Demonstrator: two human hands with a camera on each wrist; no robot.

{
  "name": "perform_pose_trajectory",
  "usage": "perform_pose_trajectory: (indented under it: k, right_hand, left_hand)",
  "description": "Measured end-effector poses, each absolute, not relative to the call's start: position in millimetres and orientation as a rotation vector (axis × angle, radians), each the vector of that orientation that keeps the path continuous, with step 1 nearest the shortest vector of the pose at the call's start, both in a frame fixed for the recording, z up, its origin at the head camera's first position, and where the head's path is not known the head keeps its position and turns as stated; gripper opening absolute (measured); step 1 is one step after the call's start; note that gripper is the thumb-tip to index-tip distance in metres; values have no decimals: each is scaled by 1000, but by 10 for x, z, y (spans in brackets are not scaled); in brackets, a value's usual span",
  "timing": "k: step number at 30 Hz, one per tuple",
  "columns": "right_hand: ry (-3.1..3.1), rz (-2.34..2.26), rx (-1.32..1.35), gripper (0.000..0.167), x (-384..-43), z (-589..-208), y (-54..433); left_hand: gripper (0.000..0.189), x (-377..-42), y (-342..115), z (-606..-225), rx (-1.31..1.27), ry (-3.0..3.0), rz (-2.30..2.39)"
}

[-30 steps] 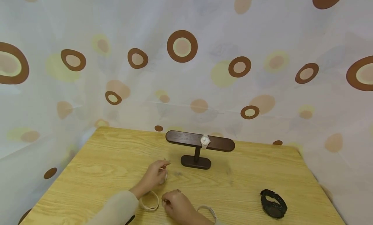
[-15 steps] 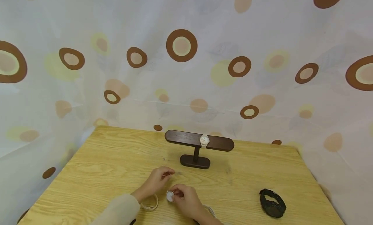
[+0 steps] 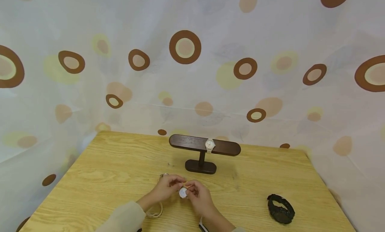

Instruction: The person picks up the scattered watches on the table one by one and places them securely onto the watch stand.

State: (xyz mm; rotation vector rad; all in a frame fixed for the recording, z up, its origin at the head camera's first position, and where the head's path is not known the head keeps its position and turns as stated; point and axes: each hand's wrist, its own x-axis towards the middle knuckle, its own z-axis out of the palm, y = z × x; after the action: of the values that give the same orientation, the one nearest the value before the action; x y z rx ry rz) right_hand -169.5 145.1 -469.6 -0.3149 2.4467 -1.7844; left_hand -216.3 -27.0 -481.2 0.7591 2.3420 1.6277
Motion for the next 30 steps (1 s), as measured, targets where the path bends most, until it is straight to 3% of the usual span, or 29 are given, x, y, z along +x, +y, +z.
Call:
perform_pose_trajectory:
  k: [5,20,27,30]
  right_hand:
    - [2450,-1791,-297,20,-1733,-4684,1494]
    - [2343,-1709,-571,26,-1838,-4679,1656]
    - [2566,-1652,-410,32,-1822,-4702,1635]
    - [2633,-1624,-420,42,-1805,-4719,1634]
  left_hand:
    - [20,-2148,-270,-4819,734,2250,1642]
    - [23,-2126,-244,-4805,509,1984,1693]
    - [24,-2047,-163,-4804,379,2003,1780]
    - [25,-2007,-123,-4800,310,2026,1846]
